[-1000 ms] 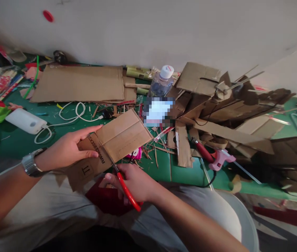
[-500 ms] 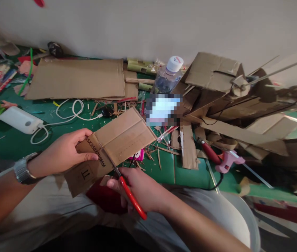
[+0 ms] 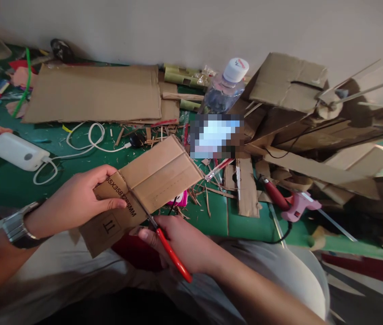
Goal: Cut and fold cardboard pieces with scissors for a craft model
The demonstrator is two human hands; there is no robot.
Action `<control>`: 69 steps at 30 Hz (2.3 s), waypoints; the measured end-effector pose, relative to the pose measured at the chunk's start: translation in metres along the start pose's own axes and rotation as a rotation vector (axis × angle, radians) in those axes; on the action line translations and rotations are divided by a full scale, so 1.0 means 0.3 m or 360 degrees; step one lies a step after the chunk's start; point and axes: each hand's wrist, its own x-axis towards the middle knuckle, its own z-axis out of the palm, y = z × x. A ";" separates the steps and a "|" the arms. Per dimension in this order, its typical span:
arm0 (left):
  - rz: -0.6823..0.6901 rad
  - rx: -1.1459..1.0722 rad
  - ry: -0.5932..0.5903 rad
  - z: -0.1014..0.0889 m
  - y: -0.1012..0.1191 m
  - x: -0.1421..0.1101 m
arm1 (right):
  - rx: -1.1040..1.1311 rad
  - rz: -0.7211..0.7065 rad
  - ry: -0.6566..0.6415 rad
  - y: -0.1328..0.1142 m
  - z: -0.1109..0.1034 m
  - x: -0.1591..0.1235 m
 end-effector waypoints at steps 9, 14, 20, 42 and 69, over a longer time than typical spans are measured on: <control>0.0087 -0.0281 0.0097 -0.023 -0.056 0.025 | 0.0751 -0.0072 0.0022 0.004 -0.059 0.005; 0.0087 -0.0364 0.0096 -0.037 -0.061 0.029 | 0.0712 -0.0116 0.0041 0.000 -0.079 -0.006; 0.0140 -0.0252 0.0059 -0.037 -0.050 0.031 | 0.0487 -0.0200 0.0104 -0.019 -0.074 -0.009; 0.0186 -0.0214 -0.0062 -0.040 -0.041 0.041 | 0.0113 -0.0292 0.0255 0.000 -0.008 -0.004; 0.0315 -0.0173 0.0057 -0.041 -0.028 0.032 | -0.0093 -0.0466 0.0380 -0.008 -0.011 -0.003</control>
